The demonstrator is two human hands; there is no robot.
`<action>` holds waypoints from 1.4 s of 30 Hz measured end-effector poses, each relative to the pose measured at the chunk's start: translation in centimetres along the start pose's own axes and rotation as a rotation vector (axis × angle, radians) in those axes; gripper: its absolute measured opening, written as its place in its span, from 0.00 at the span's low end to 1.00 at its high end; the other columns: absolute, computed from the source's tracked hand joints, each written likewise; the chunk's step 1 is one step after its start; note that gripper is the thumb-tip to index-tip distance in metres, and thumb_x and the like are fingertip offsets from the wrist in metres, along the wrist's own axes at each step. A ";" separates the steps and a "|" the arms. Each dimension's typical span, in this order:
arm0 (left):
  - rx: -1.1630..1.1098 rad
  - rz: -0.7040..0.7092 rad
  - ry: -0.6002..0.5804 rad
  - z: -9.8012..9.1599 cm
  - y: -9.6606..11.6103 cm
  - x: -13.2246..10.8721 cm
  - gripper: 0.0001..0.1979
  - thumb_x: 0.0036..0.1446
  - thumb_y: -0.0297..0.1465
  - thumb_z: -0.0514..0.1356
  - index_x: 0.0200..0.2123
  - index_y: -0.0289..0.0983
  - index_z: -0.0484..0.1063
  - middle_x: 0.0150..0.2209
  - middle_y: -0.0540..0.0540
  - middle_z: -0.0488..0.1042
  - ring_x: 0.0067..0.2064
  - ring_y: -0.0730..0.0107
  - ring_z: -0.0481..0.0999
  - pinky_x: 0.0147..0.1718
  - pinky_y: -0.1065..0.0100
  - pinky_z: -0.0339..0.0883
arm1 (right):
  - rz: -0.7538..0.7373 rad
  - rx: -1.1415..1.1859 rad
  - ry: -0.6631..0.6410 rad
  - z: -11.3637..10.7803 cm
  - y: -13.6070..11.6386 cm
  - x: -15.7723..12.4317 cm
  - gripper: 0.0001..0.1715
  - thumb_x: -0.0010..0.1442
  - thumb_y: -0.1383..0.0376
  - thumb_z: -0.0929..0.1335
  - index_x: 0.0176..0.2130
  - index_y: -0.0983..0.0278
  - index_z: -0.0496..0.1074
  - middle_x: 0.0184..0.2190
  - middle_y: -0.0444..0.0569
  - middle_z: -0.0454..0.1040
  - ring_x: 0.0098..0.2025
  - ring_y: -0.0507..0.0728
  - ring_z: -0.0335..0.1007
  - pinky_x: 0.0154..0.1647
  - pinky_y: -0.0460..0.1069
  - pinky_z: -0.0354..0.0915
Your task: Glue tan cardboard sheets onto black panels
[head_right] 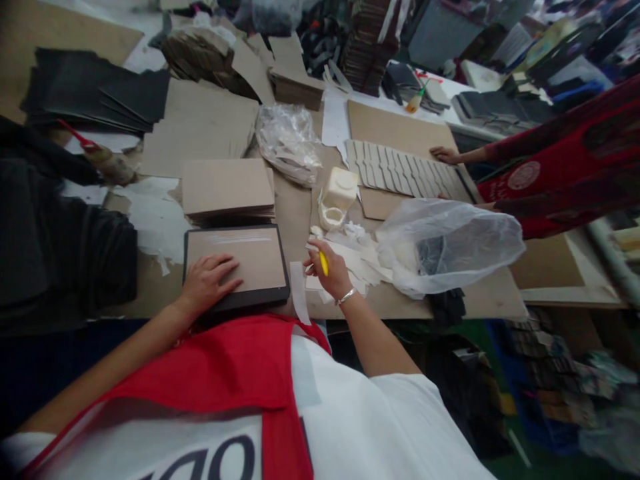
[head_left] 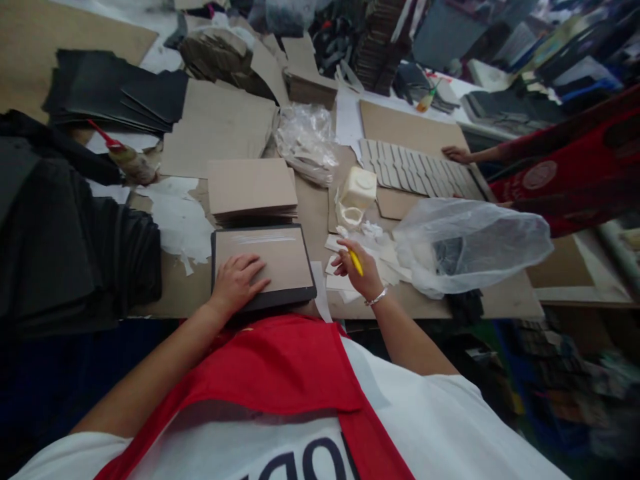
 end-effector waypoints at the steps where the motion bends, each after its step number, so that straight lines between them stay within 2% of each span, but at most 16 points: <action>1: 0.002 0.001 -0.001 0.0 0.0 0.0 0.20 0.56 0.43 0.56 0.48 0.39 0.72 0.52 0.42 0.70 0.52 0.55 0.65 0.52 0.55 0.57 | 0.000 -0.139 0.000 0.4 1.4 -0.9 0.22 0.62 0.53 0.59 0.50 0.62 0.64 0.29 0.47 0.75 0.27 0.52 0.71 0.29 0.46 0.65; 5: 0.020 -0.005 -0.003 0.0 0.0 0.1 0.21 0.55 0.44 0.56 0.48 0.39 0.72 0.51 0.42 0.70 0.52 0.55 0.65 0.51 0.56 0.58 | -0.064 -0.670 -0.004 4.3 6.3 -2.2 0.16 0.59 0.62 0.65 0.46 0.66 0.68 0.37 0.56 0.74 0.40 0.59 0.68 0.40 0.51 0.62; 7: 0.031 -0.010 -0.006 0.0 0.1 0.1 0.21 0.55 0.43 0.57 0.48 0.39 0.72 0.51 0.42 0.70 0.52 0.55 0.65 0.51 0.55 0.58 | -0.092 -0.774 -0.019 6.5 7.9 -1.8 0.16 0.58 0.64 0.65 0.47 0.68 0.68 0.36 0.58 0.73 0.41 0.60 0.66 0.41 0.51 0.60; 9: 0.038 -0.014 -0.018 0.1 0.2 0.1 0.20 0.55 0.43 0.57 0.48 0.39 0.71 0.51 0.42 0.69 0.52 0.55 0.65 0.52 0.55 0.58 | -0.098 -0.795 -0.021 7.8 8.6 -1.4 0.14 0.59 0.67 0.63 0.46 0.68 0.69 0.34 0.56 0.73 0.39 0.60 0.65 0.40 0.51 0.58; 12: 0.047 -0.034 -0.027 -0.3 0.6 0.1 0.20 0.54 0.41 0.58 0.48 0.38 0.71 0.52 0.41 0.68 0.53 0.54 0.65 0.52 0.54 0.59 | -0.116 -0.767 -0.006 7.8 8.8 -1.2 0.13 0.60 0.69 0.62 0.44 0.67 0.69 0.31 0.54 0.72 0.36 0.58 0.65 0.38 0.51 0.58; 15: 0.017 -0.050 0.032 -1.3 1.7 0.3 0.19 0.54 0.38 0.59 0.48 0.37 0.69 0.54 0.39 0.66 0.54 0.53 0.64 0.53 0.52 0.58 | -0.141 -0.739 0.055 6.1 8.3 -1.2 0.13 0.61 0.67 0.61 0.45 0.68 0.68 0.32 0.54 0.72 0.37 0.58 0.65 0.39 0.50 0.59; 18: -0.150 -0.020 0.073 -1.8 3.6 1.3 0.18 0.54 0.35 0.58 0.48 0.37 0.69 0.50 0.39 0.69 0.52 0.57 0.66 0.53 0.55 0.60 | -0.243 -0.627 0.175 4.2 6.5 -1.4 0.12 0.61 0.65 0.60 0.43 0.67 0.67 0.33 0.53 0.72 0.36 0.57 0.66 0.38 0.51 0.62; 20: -0.327 -0.075 0.041 -1.4 4.5 2.4 0.17 0.54 0.37 0.58 0.46 0.35 0.70 0.47 0.40 0.71 0.47 0.61 0.70 0.49 0.59 0.65 | -0.343 -0.537 0.255 3.2 4.5 -1.6 0.10 0.61 0.64 0.62 0.41 0.66 0.66 0.32 0.52 0.72 0.35 0.56 0.67 0.37 0.51 0.64; 22: -0.532 -0.213 -0.077 0.0 5.1 3.7 0.19 0.53 0.41 0.58 0.43 0.34 0.71 0.42 0.41 0.73 0.39 0.65 0.73 0.40 0.62 0.68 | -0.433 -0.500 0.316 2.5 1.9 -2.0 0.08 0.60 0.63 0.63 0.40 0.64 0.66 0.31 0.51 0.72 0.34 0.56 0.67 0.37 0.51 0.65; 24: -0.766 -0.355 -0.254 1.8 6.0 4.6 0.22 0.52 0.46 0.56 0.39 0.33 0.72 0.36 0.43 0.74 0.34 0.67 0.73 0.31 0.66 0.68 | -0.536 -0.503 0.333 2.3 -1.0 -2.6 0.06 0.60 0.64 0.64 0.39 0.62 0.66 0.31 0.49 0.72 0.33 0.55 0.67 0.36 0.51 0.65; 26: -0.978 -0.438 -0.382 2.9 7.1 5.3 0.24 0.51 0.49 0.55 0.34 0.33 0.73 0.30 0.44 0.74 0.31 0.68 0.73 0.26 0.70 0.65 | -0.667 -0.516 0.287 2.7 -3.9 -3.4 0.05 0.59 0.66 0.64 0.39 0.61 0.66 0.30 0.48 0.72 0.33 0.55 0.67 0.36 0.51 0.65; 28: -1.118 -0.470 -0.411 2.9 7.8 5.7 0.22 0.48 0.48 0.58 0.29 0.33 0.73 0.27 0.46 0.73 0.30 0.70 0.71 0.24 0.72 0.63 | -0.795 -0.507 0.201 3.6 -6.2 -4.1 0.08 0.59 0.69 0.64 0.40 0.59 0.65 0.32 0.47 0.73 0.34 0.55 0.67 0.36 0.51 0.65; 31: -1.244 -0.493 -0.356 2.4 7.4 5.5 0.17 0.44 0.44 0.62 0.25 0.33 0.73 0.24 0.48 0.72 0.27 0.75 0.69 0.24 0.75 0.61 | -0.848 -0.418 0.160 4.2 -7.6 -4.2 0.14 0.58 0.69 0.66 0.44 0.58 0.62 0.36 0.48 0.73 0.38 0.55 0.69 0.38 0.51 0.67; 35: -1.410 -0.599 -0.168 1.4 4.6 3.6 0.17 0.41 0.43 0.66 0.27 0.33 0.74 0.24 0.50 0.72 0.25 0.80 0.66 0.21 0.78 0.59 | -0.638 -0.227 0.166 4.6 -6.6 -1.8 0.24 0.54 0.59 0.70 0.46 0.60 0.58 0.45 0.55 0.70 0.46 0.58 0.69 0.44 0.55 0.68; 39: -1.555 -0.796 0.070 0.5 0.4 1.3 0.20 0.34 0.41 0.70 0.27 0.33 0.73 0.24 0.52 0.70 0.24 0.82 0.66 0.19 0.80 0.60 | -0.454 -0.113 -0.074 7.1 -5.7 0.4 0.17 0.56 0.57 0.67 0.41 0.60 0.58 0.30 0.45 0.72 0.30 0.54 0.71 0.34 0.51 0.69; 42: -1.569 -0.880 0.214 -0.3 -2.7 0.2 0.20 0.34 0.39 0.71 0.29 0.34 0.73 0.26 0.52 0.72 0.24 0.82 0.68 0.22 0.78 0.66 | -0.375 -0.090 -0.148 8.2 -5.6 1.5 0.14 0.57 0.59 0.66 0.39 0.60 0.57 0.27 0.43 0.71 0.27 0.53 0.70 0.32 0.50 0.67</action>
Point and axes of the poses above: each hand's wrist, its own x-axis towards the middle knuckle, its own z-axis out of the palm, y = z × x, the point moved 8 cm from there along x, towards the middle knuckle
